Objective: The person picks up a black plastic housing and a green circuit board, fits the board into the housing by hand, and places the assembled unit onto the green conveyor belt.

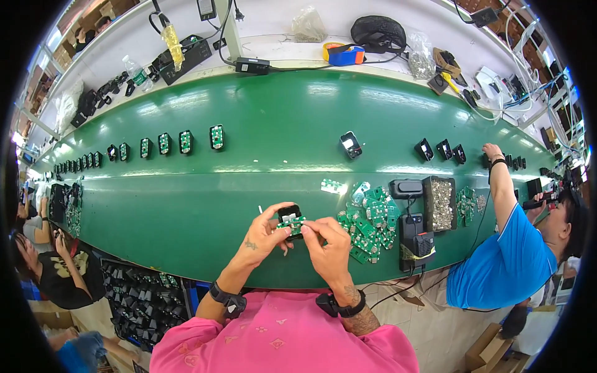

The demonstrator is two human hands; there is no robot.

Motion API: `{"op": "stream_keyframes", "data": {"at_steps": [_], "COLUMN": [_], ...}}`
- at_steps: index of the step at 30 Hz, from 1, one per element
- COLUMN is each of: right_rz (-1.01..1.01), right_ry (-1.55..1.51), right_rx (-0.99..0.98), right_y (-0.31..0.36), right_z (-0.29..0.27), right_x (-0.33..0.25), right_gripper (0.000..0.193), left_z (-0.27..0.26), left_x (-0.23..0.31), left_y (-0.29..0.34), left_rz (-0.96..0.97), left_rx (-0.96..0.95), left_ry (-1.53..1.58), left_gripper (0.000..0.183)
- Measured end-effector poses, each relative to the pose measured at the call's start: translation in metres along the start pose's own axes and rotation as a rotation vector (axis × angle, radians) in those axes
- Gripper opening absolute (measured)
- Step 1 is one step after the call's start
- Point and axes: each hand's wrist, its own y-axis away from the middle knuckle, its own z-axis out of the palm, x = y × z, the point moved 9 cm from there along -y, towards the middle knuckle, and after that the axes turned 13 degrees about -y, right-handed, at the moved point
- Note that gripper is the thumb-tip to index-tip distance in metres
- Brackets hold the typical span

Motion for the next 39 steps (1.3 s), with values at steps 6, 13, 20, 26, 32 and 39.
{"op": "stream_keyframes", "data": {"at_steps": [6,13,20,26,32,39], "right_rz": [0.442,0.464,0.482,0.289,0.019,0.303], "right_ry": [-0.45,-0.602,-0.548,-0.435,-0.309,-0.125], "right_rx": [0.079,-0.023,-0.088,-0.091,-0.001,-0.024], "right_y": [0.01,0.009,0.008,0.007,-0.006,0.002], "right_z": [0.019,0.044,0.049,0.041,0.053,0.04], "right_x": [0.029,0.028,0.016,0.022,0.011,0.035], "right_gripper": [0.014,0.012,0.021,0.023,0.019,0.015], "left_z": [-0.005,-0.014,-0.011,-0.006,-0.03,-0.014], "left_x": [0.016,0.018,0.027,-0.006,0.01,0.016], "left_y": [0.01,0.015,0.019,0.009,0.012,0.011], "left_rz": [0.177,0.198,0.213,0.111,0.117,0.145], "left_rx": [0.218,0.204,0.175,0.06,0.184,0.069], "left_ry": [-0.274,-0.449,-0.486,-0.224,-0.368,-0.323], "left_gripper": [0.05,0.052,0.049,0.053,0.05,0.049]}}
